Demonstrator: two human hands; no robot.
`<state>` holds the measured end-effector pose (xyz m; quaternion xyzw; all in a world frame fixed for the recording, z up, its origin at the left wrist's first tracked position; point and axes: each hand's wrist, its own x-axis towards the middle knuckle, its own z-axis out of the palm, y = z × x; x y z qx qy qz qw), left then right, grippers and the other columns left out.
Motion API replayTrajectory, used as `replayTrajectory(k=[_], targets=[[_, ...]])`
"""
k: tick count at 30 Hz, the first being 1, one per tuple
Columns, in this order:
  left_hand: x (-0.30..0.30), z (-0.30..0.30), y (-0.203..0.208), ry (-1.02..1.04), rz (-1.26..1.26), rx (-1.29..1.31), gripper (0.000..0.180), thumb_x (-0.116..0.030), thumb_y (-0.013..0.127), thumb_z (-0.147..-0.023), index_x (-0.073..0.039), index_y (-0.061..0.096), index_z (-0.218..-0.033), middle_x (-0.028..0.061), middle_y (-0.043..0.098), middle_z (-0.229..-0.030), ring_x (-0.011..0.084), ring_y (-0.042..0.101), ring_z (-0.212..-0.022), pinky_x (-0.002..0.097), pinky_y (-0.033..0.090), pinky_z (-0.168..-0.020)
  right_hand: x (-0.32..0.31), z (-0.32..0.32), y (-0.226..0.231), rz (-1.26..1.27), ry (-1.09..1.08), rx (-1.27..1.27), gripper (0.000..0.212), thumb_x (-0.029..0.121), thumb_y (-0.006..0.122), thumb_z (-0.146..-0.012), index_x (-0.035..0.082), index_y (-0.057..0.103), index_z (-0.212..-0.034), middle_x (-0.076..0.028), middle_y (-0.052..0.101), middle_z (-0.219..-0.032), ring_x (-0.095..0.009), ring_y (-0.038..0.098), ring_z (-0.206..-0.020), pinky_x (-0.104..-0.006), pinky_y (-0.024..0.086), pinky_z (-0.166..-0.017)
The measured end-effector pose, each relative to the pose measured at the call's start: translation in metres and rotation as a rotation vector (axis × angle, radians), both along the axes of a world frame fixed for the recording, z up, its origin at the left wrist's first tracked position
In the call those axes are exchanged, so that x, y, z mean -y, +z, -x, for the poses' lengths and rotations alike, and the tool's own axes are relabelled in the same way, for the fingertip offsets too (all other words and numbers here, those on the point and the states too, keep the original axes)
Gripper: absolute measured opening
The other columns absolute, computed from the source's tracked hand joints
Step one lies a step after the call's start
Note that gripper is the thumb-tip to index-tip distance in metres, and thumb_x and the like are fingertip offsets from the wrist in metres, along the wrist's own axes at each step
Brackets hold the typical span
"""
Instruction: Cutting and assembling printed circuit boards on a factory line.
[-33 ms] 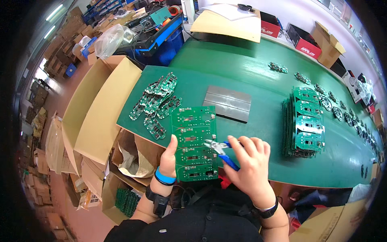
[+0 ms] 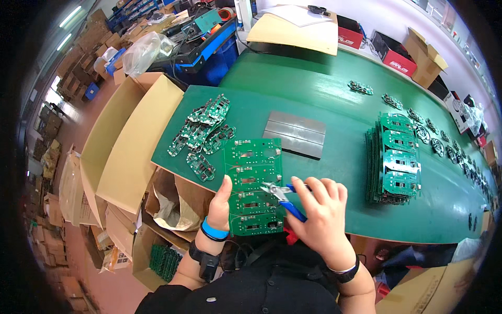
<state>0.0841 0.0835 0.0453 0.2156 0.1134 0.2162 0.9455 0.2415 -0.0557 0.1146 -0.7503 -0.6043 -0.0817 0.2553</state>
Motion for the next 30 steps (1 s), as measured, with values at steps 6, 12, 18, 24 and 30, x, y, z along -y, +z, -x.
replayTrajectory(k=[6, 12, 18, 24, 30], targets=[[0.005, -0.003, 0.013, 0.103, -0.277, -0.132, 0.047, -0.034, 0.034, -0.101, -0.006, 0.03, -0.139, 0.0108, 0.048, -0.13, 0.0202, 0.054, -0.113, 0.0349, 0.047, -0.093, -0.008, 0.004, -0.005, 0.003, -0.004, 0.076, 0.058, 0.022, 0.072, -0.061, 0.008, 0.058, -0.116, -0.007, 0.054, -0.102, -0.026, 0.049, -0.095, -0.0418, 0.034, -0.085], [0.006, -0.001, 0.008, 0.136, -0.351, -0.177, 0.045, -0.03, 0.033, -0.102, -0.003, 0.033, -0.138, 0.0091, 0.046, -0.131, 0.0167, 0.047, -0.118, 0.0309, 0.039, -0.099, -0.009, 0.005, -0.003, 0.025, 0.001, 0.08, 0.059, 0.022, 0.072, -0.06, 0.009, 0.057, -0.116, -0.007, 0.054, -0.102, -0.026, 0.049, -0.095, -0.0415, 0.034, -0.084], [0.008, 0.001, 0.012, 0.16, -0.416, -0.242, 0.045, -0.029, 0.033, -0.102, -0.001, 0.034, -0.137, 0.0079, 0.045, -0.132, 0.0149, 0.043, -0.12, 0.0285, 0.032, -0.103, -0.008, 0.006, -0.002, 0.04, 0.006, 0.1, 0.058, 0.021, 0.073, -0.06, 0.009, 0.057, -0.115, -0.006, 0.054, -0.099, -0.025, 0.049, -0.092, -0.0405, 0.034, -0.082], [0.005, 0.002, 0.002, 0.149, -0.37, -0.237, 0.044, -0.029, 0.033, -0.102, -0.002, 0.034, -0.138, 0.0074, 0.045, -0.132, 0.0144, 0.042, -0.121, 0.0284, 0.032, -0.103, -0.009, 0.008, -0.007, 0.015, 0.002, 0.108, 0.058, 0.021, 0.074, -0.06, 0.009, 0.058, -0.114, -0.005, 0.054, -0.097, -0.024, 0.049, -0.089, -0.0398, 0.035, -0.079], [0.008, -0.002, 0.009, 0.183, -0.366, -0.216, 0.045, -0.03, 0.032, -0.102, -0.003, 0.034, -0.138, 0.0082, 0.046, -0.131, 0.0149, 0.045, -0.119, 0.0293, 0.036, -0.101, -0.009, 0.008, -0.01, -0.007, 0.006, 0.125, 0.055, 0.02, 0.073, -0.06, 0.009, 0.059, -0.111, -0.005, 0.055, -0.094, -0.023, 0.049, -0.085, -0.0374, 0.035, -0.075]])
